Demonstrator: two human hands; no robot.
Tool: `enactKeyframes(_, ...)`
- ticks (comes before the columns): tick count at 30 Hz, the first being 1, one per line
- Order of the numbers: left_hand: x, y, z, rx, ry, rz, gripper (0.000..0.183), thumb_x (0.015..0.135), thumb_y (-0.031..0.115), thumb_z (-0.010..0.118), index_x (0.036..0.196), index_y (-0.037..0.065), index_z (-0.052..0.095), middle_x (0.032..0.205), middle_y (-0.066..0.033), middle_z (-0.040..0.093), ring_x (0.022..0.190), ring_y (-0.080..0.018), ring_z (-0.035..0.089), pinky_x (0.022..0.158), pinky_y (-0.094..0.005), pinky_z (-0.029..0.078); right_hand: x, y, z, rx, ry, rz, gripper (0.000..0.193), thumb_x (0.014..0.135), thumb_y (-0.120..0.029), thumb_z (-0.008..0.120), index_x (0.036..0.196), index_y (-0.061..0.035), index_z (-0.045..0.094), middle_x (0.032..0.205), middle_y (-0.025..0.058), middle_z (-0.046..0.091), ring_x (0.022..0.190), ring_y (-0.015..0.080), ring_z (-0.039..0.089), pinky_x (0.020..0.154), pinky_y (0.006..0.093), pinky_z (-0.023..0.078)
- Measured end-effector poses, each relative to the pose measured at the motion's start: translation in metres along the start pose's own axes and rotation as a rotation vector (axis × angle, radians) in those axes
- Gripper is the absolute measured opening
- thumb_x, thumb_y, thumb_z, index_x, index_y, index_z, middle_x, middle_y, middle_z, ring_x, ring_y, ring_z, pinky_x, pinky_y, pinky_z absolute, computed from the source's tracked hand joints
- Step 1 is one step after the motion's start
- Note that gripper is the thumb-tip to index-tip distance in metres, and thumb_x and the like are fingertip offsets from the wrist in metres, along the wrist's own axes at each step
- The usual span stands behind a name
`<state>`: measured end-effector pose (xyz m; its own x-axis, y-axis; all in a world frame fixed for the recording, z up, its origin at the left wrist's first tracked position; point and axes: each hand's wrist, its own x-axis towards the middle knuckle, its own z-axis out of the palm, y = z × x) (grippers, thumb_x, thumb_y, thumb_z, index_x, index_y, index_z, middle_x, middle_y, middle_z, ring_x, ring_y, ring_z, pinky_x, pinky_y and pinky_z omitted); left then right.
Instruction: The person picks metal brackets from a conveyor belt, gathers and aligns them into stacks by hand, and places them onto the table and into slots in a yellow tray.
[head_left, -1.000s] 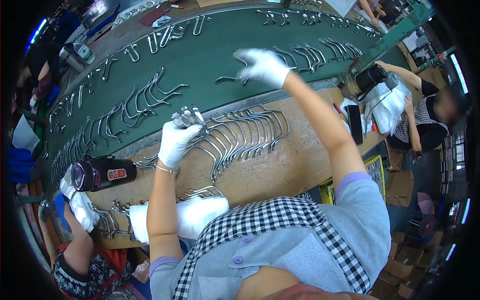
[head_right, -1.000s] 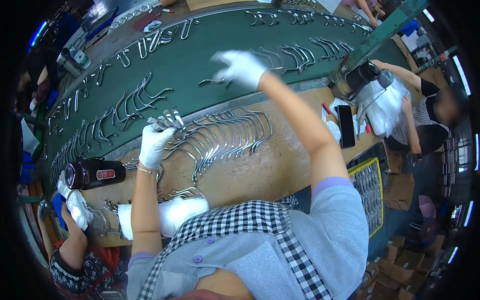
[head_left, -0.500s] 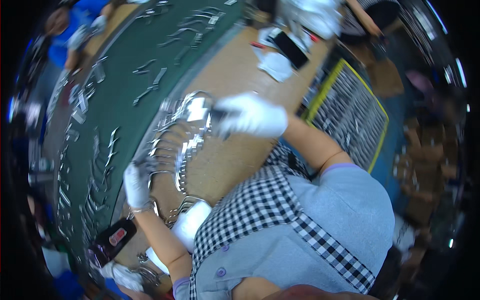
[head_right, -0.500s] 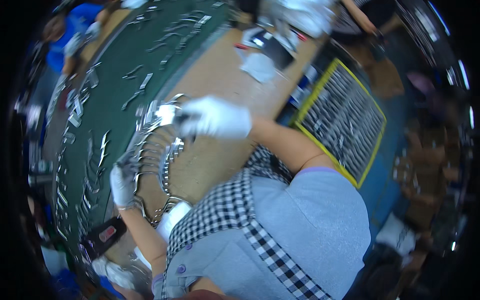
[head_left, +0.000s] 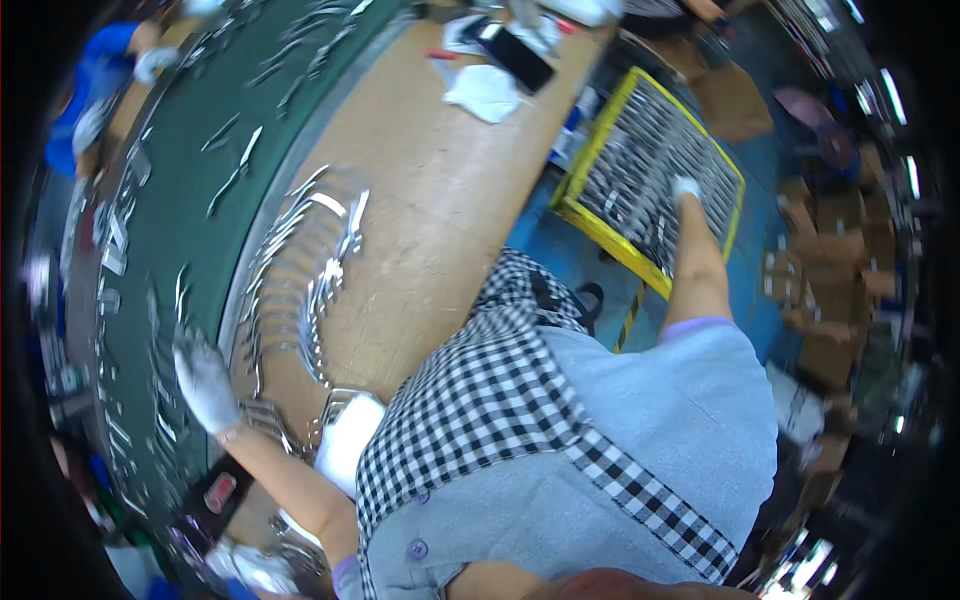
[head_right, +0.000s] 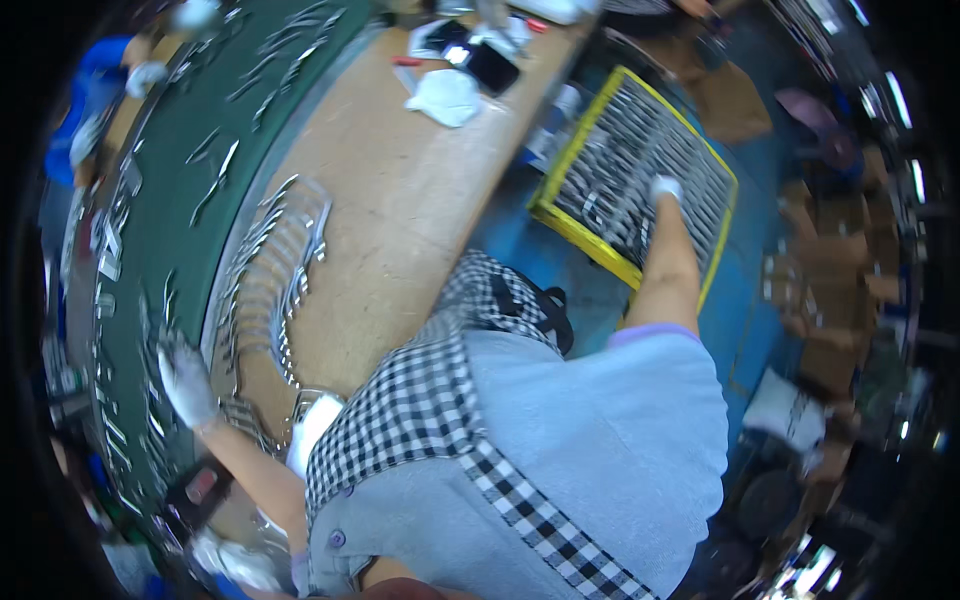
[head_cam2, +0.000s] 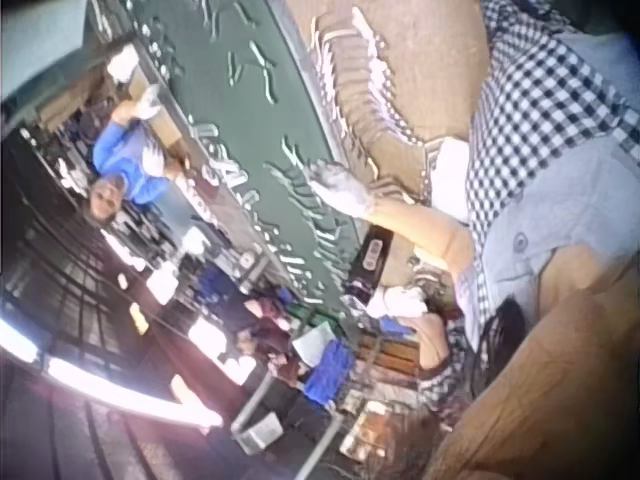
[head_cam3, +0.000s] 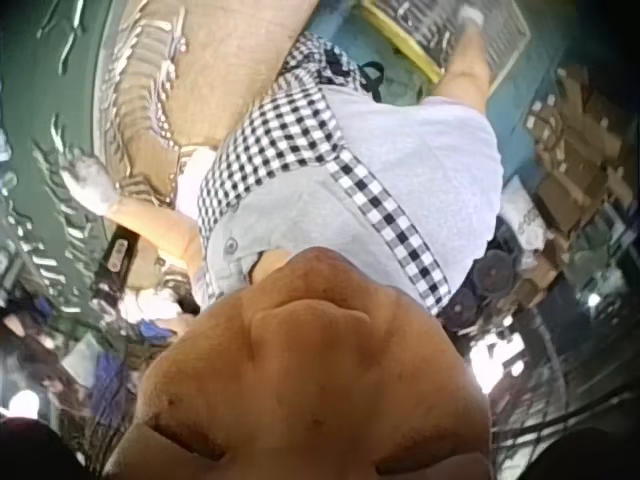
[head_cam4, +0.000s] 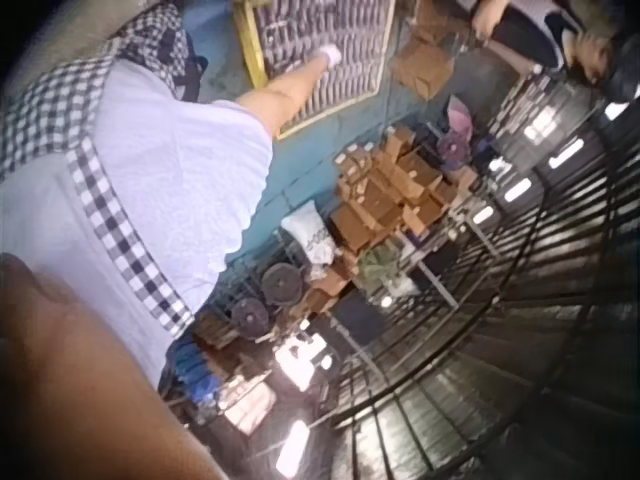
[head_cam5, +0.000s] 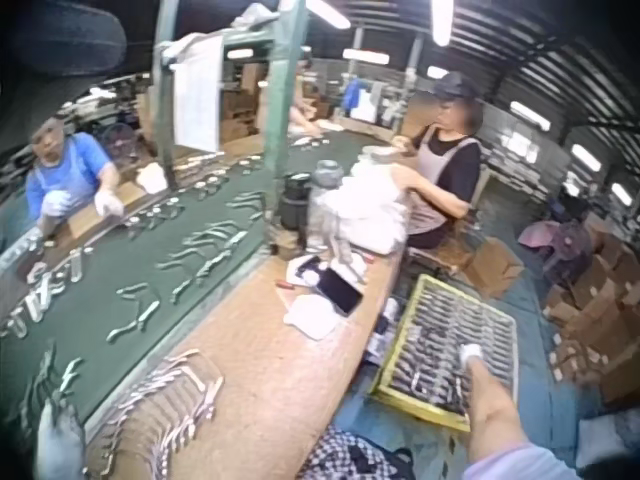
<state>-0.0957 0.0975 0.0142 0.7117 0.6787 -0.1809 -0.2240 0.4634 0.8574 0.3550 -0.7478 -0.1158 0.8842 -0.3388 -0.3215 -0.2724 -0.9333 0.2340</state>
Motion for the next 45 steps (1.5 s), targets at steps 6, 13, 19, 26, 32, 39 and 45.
enactKeyframes(6,0.015,-0.012,0.038,-0.120,0.134,0.039,0.036,0.095,0.025,0.048,0.120,0.000,0.054,0.124,-0.0147,0.054,0.115,-0.0263,0.050,0.101,-0.0393,0.036,0.038,-0.012,-0.053,-0.434,0.166,-0.296,0.032,0.088,-0.023,0.047,0.109,-0.0054,0.065,0.116,0.0174,0.060,0.103,0.0330,0.061,0.089,0.0400,0.048)
enactKeyframes(13,-0.009,-0.008,0.029,-0.153,0.200,0.033,0.036,0.093,0.028,0.050,0.116,0.002,0.057,0.108,-0.0101,0.061,0.101,-0.0223,0.058,0.087,-0.0322,0.044,-0.236,-0.400,-0.182,1.074,0.043,-1.229,0.037,0.084,-0.003,0.056,0.120,0.0017,0.056,0.124,0.0127,0.056,0.116,0.0204,0.051,0.099,0.0292,0.036)
enactKeyframes(19,-0.007,0.000,0.028,-0.033,0.370,0.084,0.030,0.093,0.023,0.051,0.111,0.001,0.059,0.104,-0.0095,0.063,0.095,-0.0202,0.061,0.080,-0.0291,0.048,-0.442,-0.596,-0.171,0.387,-0.031,-1.837,0.071,0.077,-0.042,0.064,0.131,0.0007,0.044,0.133,0.0203,0.046,0.124,0.0330,0.043,0.104,0.0364,0.033)
enactKeyframes(26,-0.006,0.036,-0.031,1.632,1.138,-0.033,0.047,0.075,0.047,0.065,0.099,0.006,0.068,0.103,-0.0162,0.063,0.092,-0.0307,0.061,0.080,-0.0413,0.049,-0.569,-0.668,-0.150,0.013,0.193,-1.690,0.050,0.076,-0.046,0.064,0.104,-0.0044,0.064,0.114,0.0175,0.058,0.107,0.0321,0.056,0.088,0.0412,0.048)
enactKeyframes(32,0.021,0.055,-0.035,2.059,1.034,-0.321,0.044,0.075,0.051,0.062,0.093,0.012,0.071,0.098,-0.0108,0.066,0.093,-0.0253,0.064,0.077,-0.0365,0.050,-0.583,-0.699,-0.133,0.066,0.018,-1.732,0.024,0.078,-0.012,0.052,0.093,-0.0034,0.069,0.103,0.0198,0.065,0.099,0.0318,0.063,0.081,0.0403,0.052)
enactKeyframes(39,0.041,0.065,-0.069,1.843,0.893,-0.428,0.029,0.079,0.028,0.056,0.094,0.006,0.069,0.097,-0.0167,0.067,0.088,-0.0334,0.066,0.078,-0.0390,0.052,-0.582,-0.724,-0.143,0.145,-0.857,-1.600,0.023,0.076,-0.017,0.058,0.079,0.0062,0.063,0.063,0.0116,0.059,0.055,0.0199,0.056,0.056,0.0359,0.048)
enactKeyframes(45,0.022,0.073,-0.082,0.724,0.821,0.275,0.016,0.086,0.020,0.059,0.092,0.005,0.060,0.083,-0.0080,0.066,0.068,-0.0199,0.063,0.061,-0.0357,0.049,-0.634,-0.693,-0.144,-0.077,-0.222,-1.772,0.033,0.078,-0.025,0.063,0.104,-0.0060,0.066,0.112,0.0138,0.064,0.103,0.0313,0.061,0.085,0.0387,0.050)
